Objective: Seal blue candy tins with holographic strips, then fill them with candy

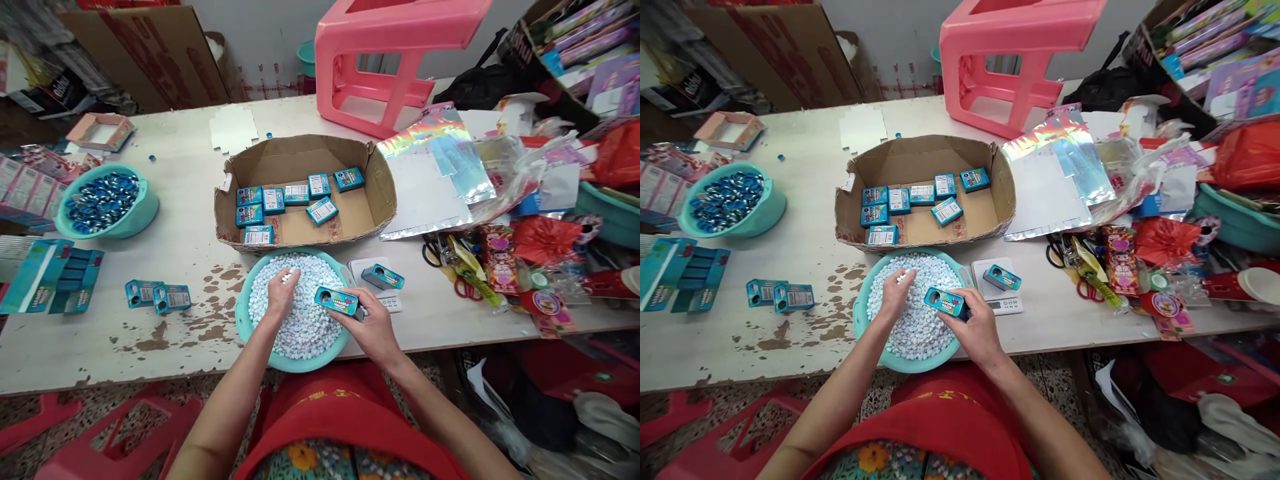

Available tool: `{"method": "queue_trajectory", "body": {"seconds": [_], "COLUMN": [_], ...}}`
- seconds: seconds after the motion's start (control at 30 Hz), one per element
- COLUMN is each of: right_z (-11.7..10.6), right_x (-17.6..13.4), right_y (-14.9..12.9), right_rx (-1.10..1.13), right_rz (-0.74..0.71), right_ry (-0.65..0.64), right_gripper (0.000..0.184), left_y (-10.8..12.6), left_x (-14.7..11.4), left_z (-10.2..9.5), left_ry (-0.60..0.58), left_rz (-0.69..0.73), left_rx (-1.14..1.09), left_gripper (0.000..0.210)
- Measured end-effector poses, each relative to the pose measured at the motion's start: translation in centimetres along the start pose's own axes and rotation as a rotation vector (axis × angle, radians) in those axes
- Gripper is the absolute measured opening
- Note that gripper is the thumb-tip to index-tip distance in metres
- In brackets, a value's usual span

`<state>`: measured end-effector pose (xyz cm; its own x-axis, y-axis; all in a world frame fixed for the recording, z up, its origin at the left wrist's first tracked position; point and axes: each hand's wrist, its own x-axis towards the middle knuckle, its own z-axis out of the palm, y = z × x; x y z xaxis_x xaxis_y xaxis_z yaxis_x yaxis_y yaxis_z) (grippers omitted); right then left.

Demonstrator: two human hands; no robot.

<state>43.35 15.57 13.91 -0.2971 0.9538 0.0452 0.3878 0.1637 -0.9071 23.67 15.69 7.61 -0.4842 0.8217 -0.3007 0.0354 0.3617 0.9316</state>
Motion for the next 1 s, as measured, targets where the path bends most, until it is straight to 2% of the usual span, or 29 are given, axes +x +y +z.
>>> {"method": "queue_trajectory", "body": {"seconds": [0.07, 0.1, 0.2, 0.27, 0.43, 0.57, 0.7, 0.87, 1.0], "right_z": [0.6, 1.0, 2.2, 2.9, 3.4, 3.3, 3.3, 3.1, 2.8], "right_x": [0.3, 0.5, 1.1, 1.4, 1.4, 1.4, 1.6, 1.8, 1.9], "right_y": [-0.6, -1.0, -2.2, -3.0, -3.7, -3.5, -3.3, -3.3, -3.3], "right_rx": [-0.028, -0.043, -0.083, -0.088, -0.077, -0.071, -0.053, -0.030, -0.014], "right_rz": [-0.028, -0.048, -0.108, -0.135, -0.138, -0.104, -0.089, -0.102, -0.105], "right_ry": [-0.010, -0.014, -0.054, -0.085, -0.058, -0.058, -0.038, -0.029, -0.023], "right_gripper": [0.029, 0.029, 0.027, 0.028, 0.028, 0.028, 0.029, 0.030, 0.028], "left_y": [2.5, 3.8, 7.2, 8.3, 8.5, 8.0, 8.1, 8.7, 9.0], "left_x": [-1.0, -1.6, -3.1, -3.6, -3.6, -3.1, -2.9, -2.8, -2.8], "left_z": [-0.3, -0.3, -0.5, -0.5, -0.5, 0.0, 0.2, 0.2, 0.5], "left_ry": [-0.032, -0.055, -0.118, -0.110, 0.017, 0.082, 0.091, 0.051, 0.016], "left_rz": [-0.114, -0.126, -0.053, -0.008, 0.093, 0.060, 0.072, 0.004, 0.074], "left_rx": [-0.283, -0.384, -0.550, -0.604, -0.647, -0.640, -0.638, -0.641, -0.653], "left_gripper": [0.037, 0.036, 0.029, 0.025, 0.019, 0.023, 0.025, 0.026, 0.024]}}
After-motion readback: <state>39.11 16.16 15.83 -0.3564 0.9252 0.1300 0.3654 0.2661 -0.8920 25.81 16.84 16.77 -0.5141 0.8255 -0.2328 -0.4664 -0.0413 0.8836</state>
